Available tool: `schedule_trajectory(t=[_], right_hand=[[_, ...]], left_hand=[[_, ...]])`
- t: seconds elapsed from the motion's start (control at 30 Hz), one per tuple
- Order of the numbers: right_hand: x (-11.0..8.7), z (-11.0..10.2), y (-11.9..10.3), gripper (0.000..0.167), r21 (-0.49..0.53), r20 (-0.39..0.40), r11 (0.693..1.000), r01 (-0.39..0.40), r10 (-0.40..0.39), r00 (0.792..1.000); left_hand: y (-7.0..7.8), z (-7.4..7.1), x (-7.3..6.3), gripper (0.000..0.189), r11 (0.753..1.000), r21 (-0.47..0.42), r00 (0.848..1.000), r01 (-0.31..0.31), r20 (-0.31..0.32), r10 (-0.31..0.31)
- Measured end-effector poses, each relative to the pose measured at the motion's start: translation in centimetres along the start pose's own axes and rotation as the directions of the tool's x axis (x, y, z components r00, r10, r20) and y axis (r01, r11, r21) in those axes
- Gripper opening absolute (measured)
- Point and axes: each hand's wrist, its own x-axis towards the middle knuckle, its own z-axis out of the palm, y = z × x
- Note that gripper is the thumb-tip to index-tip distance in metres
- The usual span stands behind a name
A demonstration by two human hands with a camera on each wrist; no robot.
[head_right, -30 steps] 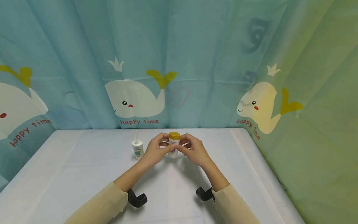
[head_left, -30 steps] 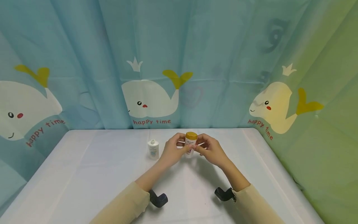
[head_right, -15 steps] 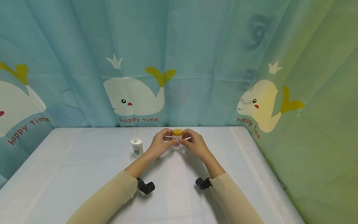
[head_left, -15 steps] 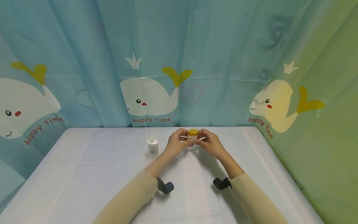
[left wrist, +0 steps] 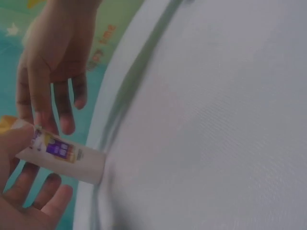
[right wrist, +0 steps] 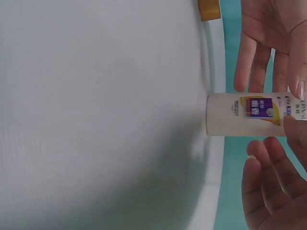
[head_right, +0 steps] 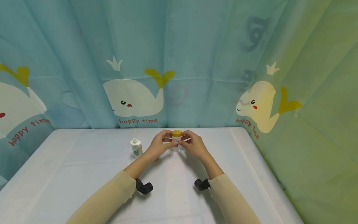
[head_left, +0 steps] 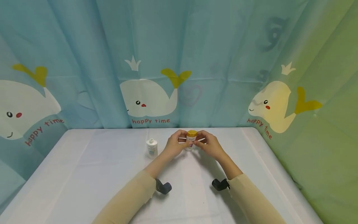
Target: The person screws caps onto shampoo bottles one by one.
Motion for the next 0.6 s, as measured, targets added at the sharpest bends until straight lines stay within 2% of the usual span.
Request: schedule_trajectory(t=[0.2, 0.43, 0.6], right_hand=[[-0.6, -0.7, -0.7, 0.033, -0.04, -0.053, 0.999, 0.024, -0.026, 0.998], [-1.5, -1.1, -3.1, 0.035, -0.03, -0.13, 0.997, 0.067, -0.07, 0.989], [-1.9, -0.7, -4.6, 0.031, -0.035, -0.13, 0.99, 0.137, -0.14, 0.981]], left_hand=[[1.5, -1.1, -1.1, 0.048, 1.0, 0.006, 1.0, -0.017, 0.014, 0.017], [3.7, -3.0, -2.5, 0.051, 0.997, -0.009, 0.997, -0.078, 0.009, 0.078], [5.1, -4.9, -4.4, 0.051, 0.993, -0.048, 0.994, -0.107, 0.007, 0.107]])
